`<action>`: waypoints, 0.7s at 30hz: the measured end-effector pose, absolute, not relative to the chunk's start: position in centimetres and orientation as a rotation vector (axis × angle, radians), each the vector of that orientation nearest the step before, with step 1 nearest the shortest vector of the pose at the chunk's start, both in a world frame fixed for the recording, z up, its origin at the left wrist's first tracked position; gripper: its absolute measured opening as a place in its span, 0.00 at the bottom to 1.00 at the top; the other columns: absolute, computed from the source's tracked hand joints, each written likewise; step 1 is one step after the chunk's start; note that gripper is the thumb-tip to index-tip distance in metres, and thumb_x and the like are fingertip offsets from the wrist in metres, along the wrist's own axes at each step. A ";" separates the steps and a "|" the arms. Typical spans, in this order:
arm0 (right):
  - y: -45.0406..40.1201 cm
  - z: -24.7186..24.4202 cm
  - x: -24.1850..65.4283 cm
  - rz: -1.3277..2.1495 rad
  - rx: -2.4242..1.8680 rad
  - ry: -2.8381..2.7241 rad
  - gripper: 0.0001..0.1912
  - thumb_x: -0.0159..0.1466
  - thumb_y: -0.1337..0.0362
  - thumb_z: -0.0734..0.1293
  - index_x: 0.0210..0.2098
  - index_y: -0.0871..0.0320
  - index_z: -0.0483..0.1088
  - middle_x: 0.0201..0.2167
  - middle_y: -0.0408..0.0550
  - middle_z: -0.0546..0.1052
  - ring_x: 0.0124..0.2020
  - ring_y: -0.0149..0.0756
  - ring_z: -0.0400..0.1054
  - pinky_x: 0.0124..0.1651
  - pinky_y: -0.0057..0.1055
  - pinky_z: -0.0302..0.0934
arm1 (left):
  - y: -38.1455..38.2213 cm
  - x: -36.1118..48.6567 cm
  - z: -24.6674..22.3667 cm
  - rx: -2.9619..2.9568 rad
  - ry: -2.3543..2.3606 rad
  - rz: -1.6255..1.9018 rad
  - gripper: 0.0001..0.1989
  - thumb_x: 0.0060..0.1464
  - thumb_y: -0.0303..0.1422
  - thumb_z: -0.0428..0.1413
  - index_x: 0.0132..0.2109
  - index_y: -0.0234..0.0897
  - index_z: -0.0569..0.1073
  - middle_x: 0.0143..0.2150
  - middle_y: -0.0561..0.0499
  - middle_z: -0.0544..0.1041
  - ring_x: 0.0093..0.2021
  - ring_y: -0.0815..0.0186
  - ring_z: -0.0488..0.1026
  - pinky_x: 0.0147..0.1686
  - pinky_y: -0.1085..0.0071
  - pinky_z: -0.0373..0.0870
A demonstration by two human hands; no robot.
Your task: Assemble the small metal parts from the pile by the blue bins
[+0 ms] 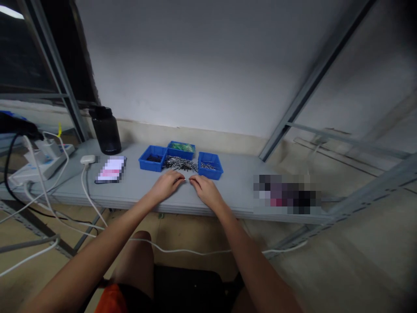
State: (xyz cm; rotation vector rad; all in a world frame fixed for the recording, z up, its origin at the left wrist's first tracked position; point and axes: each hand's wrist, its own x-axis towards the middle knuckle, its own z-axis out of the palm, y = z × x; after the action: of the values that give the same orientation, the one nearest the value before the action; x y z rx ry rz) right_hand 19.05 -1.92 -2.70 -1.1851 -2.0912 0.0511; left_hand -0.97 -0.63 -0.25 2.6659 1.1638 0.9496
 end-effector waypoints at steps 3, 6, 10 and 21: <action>-2.1 -2.7 18.9 0.035 -1.202 -2.076 0.10 0.70 0.65 0.59 0.41 0.55 0.73 0.37 0.49 0.78 0.41 0.39 0.72 0.47 0.33 0.63 | -0.5 -1.0 -0.6 2.684 1.152 0.962 0.09 0.64 0.31 0.52 0.44 0.36 0.77 0.40 0.46 0.79 0.44 0.60 0.74 0.47 0.63 0.71; -2.2 -2.6 19.0 0.042 -1.202 -2.067 0.11 0.70 0.64 0.59 0.40 0.55 0.73 0.36 0.49 0.79 0.40 0.39 0.72 0.46 0.33 0.63 | -0.4 -1.0 -0.8 2.687 1.158 0.980 0.10 0.64 0.33 0.51 0.44 0.36 0.76 0.40 0.46 0.79 0.44 0.60 0.74 0.47 0.62 0.71; -1.2 -1.4 20.7 -0.038 -1.258 -1.872 0.13 0.69 0.61 0.57 0.40 0.56 0.73 0.39 0.52 0.79 0.41 0.42 0.72 0.47 0.36 0.64 | -0.6 -1.0 -0.6 2.632 1.228 1.044 0.11 0.64 0.33 0.49 0.46 0.35 0.75 0.43 0.44 0.79 0.46 0.59 0.74 0.48 0.60 0.71; -2.4 1.4 30.8 -0.399 -1.490 -1.515 0.23 0.67 0.52 0.54 0.50 0.59 0.71 0.48 0.59 0.75 0.53 0.49 0.65 0.59 0.48 0.57 | -1.1 -0.9 -0.3 2.775 1.269 0.721 0.13 0.62 0.29 0.48 0.46 0.32 0.75 0.42 0.40 0.78 0.46 0.55 0.74 0.48 0.59 0.71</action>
State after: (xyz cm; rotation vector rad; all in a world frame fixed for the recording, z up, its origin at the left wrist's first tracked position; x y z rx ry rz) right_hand 30.79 -2.42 1.38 -1.4898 -1.5148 -0.3992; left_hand -0.95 -1.15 -0.28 2.7750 1.2690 0.7207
